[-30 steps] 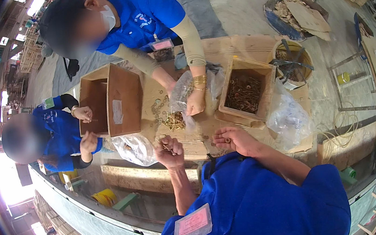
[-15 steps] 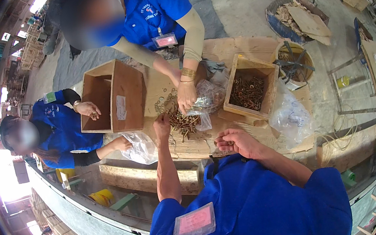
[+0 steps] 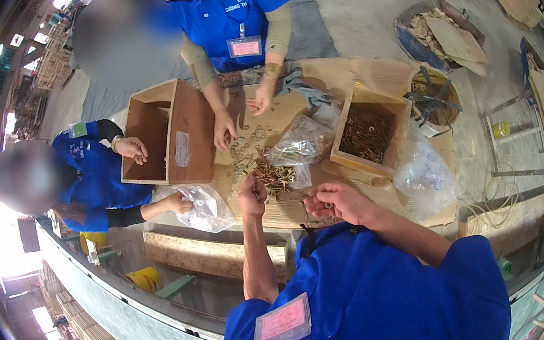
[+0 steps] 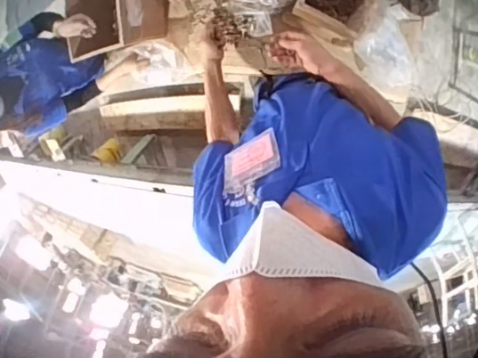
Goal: The person sorts small metal hardware components, such as screws and washers, from a plastic bag into a wooden box. The person works alongside two other individuals at a table in a workshop, picking up items one by one and placing them into the container.
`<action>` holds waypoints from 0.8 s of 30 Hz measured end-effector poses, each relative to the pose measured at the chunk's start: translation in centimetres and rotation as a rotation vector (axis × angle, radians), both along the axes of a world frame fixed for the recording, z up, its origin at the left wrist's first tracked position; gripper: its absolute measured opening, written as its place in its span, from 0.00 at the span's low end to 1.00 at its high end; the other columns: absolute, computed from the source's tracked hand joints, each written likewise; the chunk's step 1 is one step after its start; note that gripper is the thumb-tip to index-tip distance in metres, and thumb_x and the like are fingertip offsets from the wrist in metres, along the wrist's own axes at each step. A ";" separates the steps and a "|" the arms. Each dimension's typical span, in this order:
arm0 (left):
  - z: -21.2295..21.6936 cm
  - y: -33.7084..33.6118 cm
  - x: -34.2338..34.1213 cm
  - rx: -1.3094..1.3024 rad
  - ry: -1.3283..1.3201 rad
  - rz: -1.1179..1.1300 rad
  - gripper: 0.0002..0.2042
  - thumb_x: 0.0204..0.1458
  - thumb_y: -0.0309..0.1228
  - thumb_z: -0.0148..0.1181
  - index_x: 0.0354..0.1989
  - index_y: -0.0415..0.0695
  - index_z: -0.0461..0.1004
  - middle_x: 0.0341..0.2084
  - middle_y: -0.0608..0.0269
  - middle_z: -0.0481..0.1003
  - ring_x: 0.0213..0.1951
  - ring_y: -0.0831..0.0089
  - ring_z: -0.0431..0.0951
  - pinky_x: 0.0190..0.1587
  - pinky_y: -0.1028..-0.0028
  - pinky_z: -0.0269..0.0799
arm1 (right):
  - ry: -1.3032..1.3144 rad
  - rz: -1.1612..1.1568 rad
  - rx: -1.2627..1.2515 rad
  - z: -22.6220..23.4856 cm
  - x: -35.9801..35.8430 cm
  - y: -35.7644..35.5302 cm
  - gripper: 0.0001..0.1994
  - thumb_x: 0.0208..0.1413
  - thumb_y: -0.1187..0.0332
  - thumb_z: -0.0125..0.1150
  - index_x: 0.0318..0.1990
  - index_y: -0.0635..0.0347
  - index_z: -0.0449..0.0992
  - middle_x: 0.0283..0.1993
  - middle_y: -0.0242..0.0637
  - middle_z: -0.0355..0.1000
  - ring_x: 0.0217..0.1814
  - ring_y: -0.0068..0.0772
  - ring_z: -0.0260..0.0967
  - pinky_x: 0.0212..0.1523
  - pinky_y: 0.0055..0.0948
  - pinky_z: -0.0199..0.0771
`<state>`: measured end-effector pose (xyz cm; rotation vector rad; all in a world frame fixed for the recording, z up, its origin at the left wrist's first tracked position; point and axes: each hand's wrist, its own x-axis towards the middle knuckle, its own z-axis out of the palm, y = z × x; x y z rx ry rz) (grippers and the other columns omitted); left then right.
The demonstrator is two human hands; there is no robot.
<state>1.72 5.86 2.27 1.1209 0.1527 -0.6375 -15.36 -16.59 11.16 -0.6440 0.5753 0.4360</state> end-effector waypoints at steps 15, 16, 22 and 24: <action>-0.6 3.8 0.6 0.054 -0.008 0.234 0.08 0.60 0.36 0.58 0.36 0.45 0.76 0.20 0.66 0.72 0.17 0.78 0.67 0.16 0.76 0.60 | -0.009 -0.049 -0.029 -0.3 -0.9 -0.5 0.13 0.68 0.68 0.48 0.55 0.65 0.68 0.54 0.45 0.73 0.54 0.38 0.74 0.51 0.34 0.79; -0.9 3.8 0.9 0.341 -0.128 0.216 0.10 0.58 0.37 0.59 0.36 0.43 0.77 0.20 0.64 0.73 0.18 0.76 0.68 0.19 0.73 0.63 | -0.001 -0.063 -0.024 -0.4 -0.6 -0.5 0.13 0.68 0.68 0.48 0.54 0.64 0.68 0.53 0.44 0.74 0.53 0.38 0.75 0.50 0.34 0.79; -1.0 0.1 4.3 1.331 -0.424 0.020 0.17 0.51 0.42 0.62 0.37 0.40 0.81 0.27 0.45 0.79 0.32 0.52 0.81 0.38 0.58 0.74 | 0.013 -0.095 -0.029 0.2 0.3 -0.5 0.12 0.68 0.67 0.49 0.53 0.61 0.69 0.52 0.44 0.75 0.52 0.37 0.75 0.50 0.34 0.79; -1.8 0.0 4.4 1.474 -0.444 -0.061 0.14 0.50 0.39 0.59 0.36 0.41 0.81 0.33 0.42 0.79 0.39 0.45 0.81 0.42 0.53 0.75 | -0.008 -0.071 -0.044 0.5 0.4 -0.2 0.11 0.68 0.67 0.49 0.53 0.61 0.69 0.51 0.43 0.75 0.51 0.36 0.75 0.51 0.33 0.79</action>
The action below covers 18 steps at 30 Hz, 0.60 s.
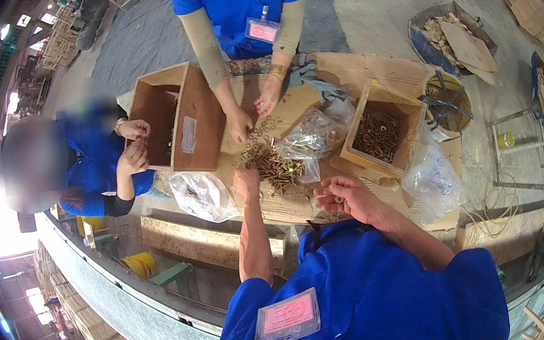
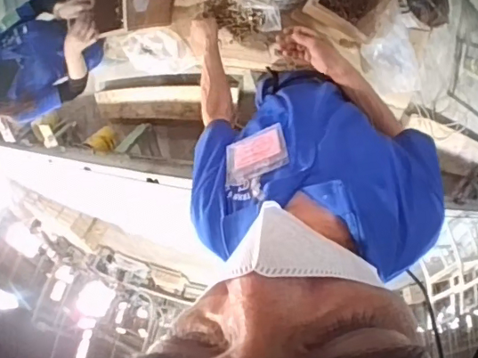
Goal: The person sorts small metal hardware components, such as screws and washers, from a plastic bag into a wooden box. The person works alongside two other individuals at a table in a workshop, picking up items one by one and placing them into the container.
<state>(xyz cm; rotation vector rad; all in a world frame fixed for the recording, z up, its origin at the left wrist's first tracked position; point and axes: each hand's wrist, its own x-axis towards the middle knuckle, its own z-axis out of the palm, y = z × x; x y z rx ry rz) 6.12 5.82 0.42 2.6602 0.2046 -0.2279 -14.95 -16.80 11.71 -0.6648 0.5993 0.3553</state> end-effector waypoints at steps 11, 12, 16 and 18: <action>9.7 -2.1 -6.6 -1.124 0.159 -0.268 0.08 0.57 0.28 0.59 0.41 0.39 0.80 0.28 0.68 0.77 0.28 0.82 0.71 0.31 0.77 0.68 | 0.045 0.045 0.025 -1.7 0.6 0.2 0.12 0.63 0.67 0.56 0.51 0.62 0.74 0.44 0.43 0.77 0.41 0.33 0.78 0.41 0.29 0.81; 10.1 -2.6 -8.1 -1.189 0.012 -0.447 0.07 0.57 0.27 0.60 0.42 0.40 0.79 0.26 0.69 0.76 0.25 0.83 0.70 0.30 0.79 0.67 | 0.033 0.080 0.053 -1.6 1.0 0.8 0.13 0.63 0.67 0.56 0.51 0.62 0.74 0.44 0.43 0.77 0.41 0.33 0.78 0.41 0.29 0.81; 12.7 -4.1 -11.3 -1.239 0.231 -0.500 0.07 0.59 0.24 0.58 0.43 0.37 0.78 0.30 0.69 0.77 0.32 0.83 0.73 0.34 0.78 0.70 | -0.092 0.083 0.032 -1.4 1.4 1.0 0.12 0.61 0.68 0.58 0.49 0.63 0.75 0.42 0.40 0.78 0.39 0.30 0.79 0.38 0.26 0.82; 12.7 -4.1 -11.8 -1.191 0.122 -0.536 0.07 0.60 0.25 0.57 0.43 0.37 0.77 0.31 0.68 0.78 0.33 0.83 0.73 0.34 0.78 0.70 | -0.070 0.091 0.016 -1.2 1.6 1.0 0.11 0.61 0.68 0.58 0.49 0.63 0.76 0.41 0.38 0.77 0.37 0.28 0.78 0.36 0.24 0.82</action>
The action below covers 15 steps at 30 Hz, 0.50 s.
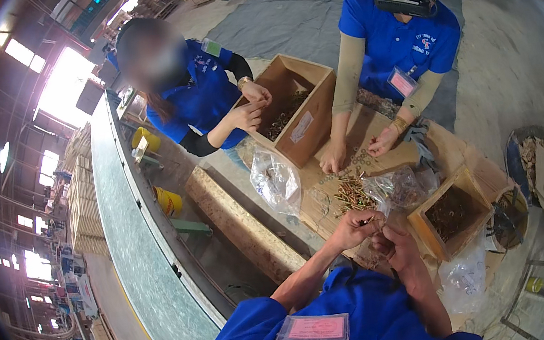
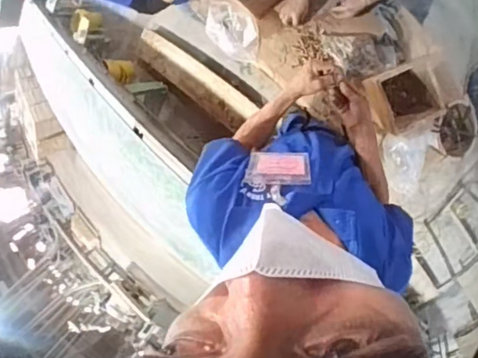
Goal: The person sorts small metal hardware components, such as screws and washers, from a plastic bag into a wooden box. The person works alongside two other individuals at a table in a workshop, picking up items one by one and placing them into the container.
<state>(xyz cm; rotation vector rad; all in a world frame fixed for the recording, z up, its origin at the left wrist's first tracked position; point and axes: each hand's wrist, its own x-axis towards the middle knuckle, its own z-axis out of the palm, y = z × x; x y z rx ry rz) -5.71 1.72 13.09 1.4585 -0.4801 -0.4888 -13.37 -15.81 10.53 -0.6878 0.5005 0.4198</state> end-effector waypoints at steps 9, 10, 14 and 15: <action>-0.1 -0.7 -0.7 0.061 -0.164 0.003 0.08 0.57 0.24 0.57 0.43 0.39 0.78 0.28 0.58 0.79 0.31 0.75 0.78 0.33 0.72 0.73 | -0.032 -0.084 -0.017 2.9 -0.4 0.6 0.11 0.63 0.69 0.54 0.48 0.64 0.75 0.38 0.34 0.75 0.38 0.27 0.76 0.41 0.27 0.81; 0.2 -0.7 -0.7 0.068 -0.153 -0.028 0.08 0.58 0.25 0.57 0.43 0.39 0.78 0.30 0.59 0.80 0.32 0.74 0.79 0.35 0.72 0.73 | -0.020 -0.098 0.005 3.2 -0.3 0.5 0.11 0.64 0.68 0.54 0.48 0.64 0.75 0.38 0.34 0.75 0.38 0.27 0.76 0.42 0.27 0.80; 2.7 -0.5 -0.4 0.158 -0.404 -0.069 0.08 0.60 0.27 0.57 0.43 0.39 0.78 0.32 0.61 0.81 0.33 0.75 0.79 0.37 0.71 0.74 | -0.219 -0.070 -0.088 5.2 -1.0 0.7 0.12 0.64 0.64 0.55 0.49 0.62 0.73 0.41 0.34 0.75 0.43 0.27 0.76 0.46 0.28 0.79; 3.3 -0.4 -0.2 0.197 -0.540 -0.061 0.08 0.59 0.27 0.57 0.43 0.39 0.78 0.31 0.61 0.80 0.33 0.75 0.79 0.36 0.71 0.74 | -0.186 -0.076 -0.042 5.2 -1.0 0.6 0.12 0.64 0.63 0.56 0.49 0.61 0.73 0.42 0.33 0.76 0.44 0.27 0.76 0.46 0.27 0.79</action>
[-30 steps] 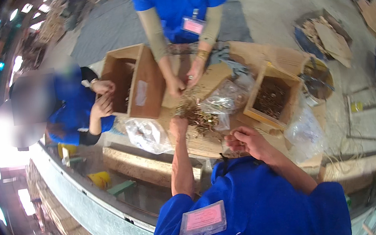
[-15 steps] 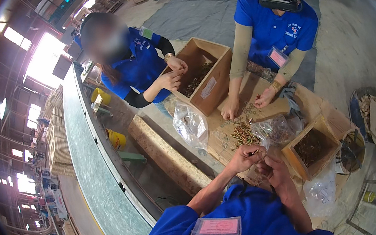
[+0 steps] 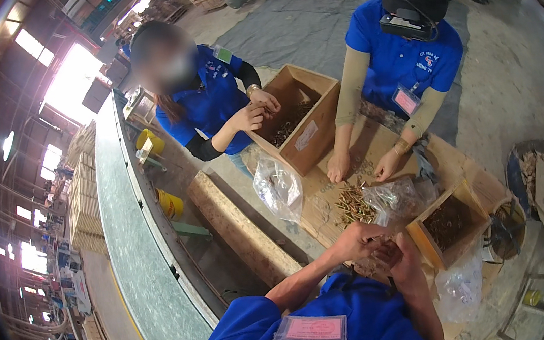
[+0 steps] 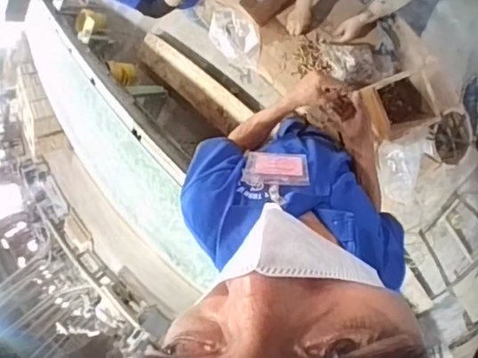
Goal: The person sorts small metal hardware components, such as screws and washers, from a plastic bag into a wooden box. The person works alongside two other individuals at a table in a workshop, picking up items one by one and placing them into the container.
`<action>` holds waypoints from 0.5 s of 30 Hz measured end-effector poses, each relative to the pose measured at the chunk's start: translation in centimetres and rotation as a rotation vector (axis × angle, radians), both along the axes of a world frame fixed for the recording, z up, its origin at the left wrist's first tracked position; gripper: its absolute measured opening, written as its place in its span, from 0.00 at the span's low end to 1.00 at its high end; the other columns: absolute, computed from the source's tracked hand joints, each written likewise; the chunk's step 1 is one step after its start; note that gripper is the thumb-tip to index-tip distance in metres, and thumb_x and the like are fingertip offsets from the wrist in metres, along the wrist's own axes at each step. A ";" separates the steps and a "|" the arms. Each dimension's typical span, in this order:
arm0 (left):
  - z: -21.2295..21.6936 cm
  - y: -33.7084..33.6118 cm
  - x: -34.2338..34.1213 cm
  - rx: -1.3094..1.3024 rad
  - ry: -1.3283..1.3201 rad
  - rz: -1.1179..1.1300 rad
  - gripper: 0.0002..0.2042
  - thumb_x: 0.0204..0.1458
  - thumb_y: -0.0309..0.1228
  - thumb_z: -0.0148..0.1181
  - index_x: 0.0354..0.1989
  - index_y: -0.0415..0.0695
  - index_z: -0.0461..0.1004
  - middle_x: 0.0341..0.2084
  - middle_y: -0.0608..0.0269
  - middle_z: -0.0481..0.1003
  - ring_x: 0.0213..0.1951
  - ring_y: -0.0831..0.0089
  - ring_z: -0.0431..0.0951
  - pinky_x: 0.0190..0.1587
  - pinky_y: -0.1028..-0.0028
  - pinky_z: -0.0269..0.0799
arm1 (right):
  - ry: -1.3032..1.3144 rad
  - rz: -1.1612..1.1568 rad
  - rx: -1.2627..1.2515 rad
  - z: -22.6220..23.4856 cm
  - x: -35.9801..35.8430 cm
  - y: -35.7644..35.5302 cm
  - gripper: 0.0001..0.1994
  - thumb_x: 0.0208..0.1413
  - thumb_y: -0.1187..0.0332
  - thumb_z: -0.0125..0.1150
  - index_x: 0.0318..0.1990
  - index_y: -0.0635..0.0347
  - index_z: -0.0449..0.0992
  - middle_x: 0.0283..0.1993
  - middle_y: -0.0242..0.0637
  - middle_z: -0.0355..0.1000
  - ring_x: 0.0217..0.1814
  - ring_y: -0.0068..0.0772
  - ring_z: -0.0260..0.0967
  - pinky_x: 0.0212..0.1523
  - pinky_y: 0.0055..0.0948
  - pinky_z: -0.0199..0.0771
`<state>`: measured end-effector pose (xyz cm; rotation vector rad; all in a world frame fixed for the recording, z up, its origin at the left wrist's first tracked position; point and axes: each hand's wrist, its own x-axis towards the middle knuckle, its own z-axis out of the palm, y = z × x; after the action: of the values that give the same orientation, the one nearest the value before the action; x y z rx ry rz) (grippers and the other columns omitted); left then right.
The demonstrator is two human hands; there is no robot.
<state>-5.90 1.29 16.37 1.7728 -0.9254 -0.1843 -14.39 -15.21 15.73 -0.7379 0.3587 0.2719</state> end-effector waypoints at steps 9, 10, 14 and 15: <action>-5.0 -0.4 -1.4 -0.368 1.010 0.319 0.13 0.60 0.33 0.58 0.48 0.38 0.77 0.22 0.68 0.74 0.20 0.78 0.69 0.22 0.75 0.65 | 0.054 0.011 -0.026 -4.0 -0.1 -2.2 0.14 0.60 0.65 0.62 0.50 0.62 0.74 0.43 0.37 0.76 0.43 0.30 0.77 0.42 0.30 0.80; -5.1 0.2 -1.4 -0.510 1.288 0.213 0.14 0.61 0.34 0.59 0.49 0.38 0.76 0.21 0.70 0.73 0.17 0.82 0.66 0.18 0.79 0.61 | 0.103 0.011 -0.015 -3.8 0.1 -2.0 0.14 0.60 0.67 0.62 0.51 0.62 0.73 0.44 0.38 0.77 0.42 0.31 0.77 0.42 0.30 0.80; -5.1 -0.5 -2.3 -0.521 1.425 0.168 0.11 0.62 0.35 0.56 0.44 0.41 0.73 0.15 0.71 0.67 0.12 0.83 0.59 0.14 0.80 0.50 | 0.157 0.093 0.023 -4.7 0.0 -1.1 0.18 0.60 0.70 0.62 0.57 0.61 0.71 0.45 0.41 0.77 0.42 0.32 0.77 0.41 0.29 0.82; -5.7 -0.2 -2.2 -0.607 1.411 0.178 0.10 0.62 0.34 0.56 0.44 0.41 0.73 0.15 0.71 0.66 0.12 0.83 0.58 0.13 0.80 0.50 | 0.162 0.083 0.041 -4.4 0.2 -0.6 0.19 0.60 0.70 0.62 0.58 0.61 0.69 0.45 0.42 0.77 0.42 0.32 0.78 0.42 0.30 0.82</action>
<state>-8.06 1.09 10.65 0.7763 0.2166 -0.8035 -14.15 -15.80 11.31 -0.6930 0.4755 0.4182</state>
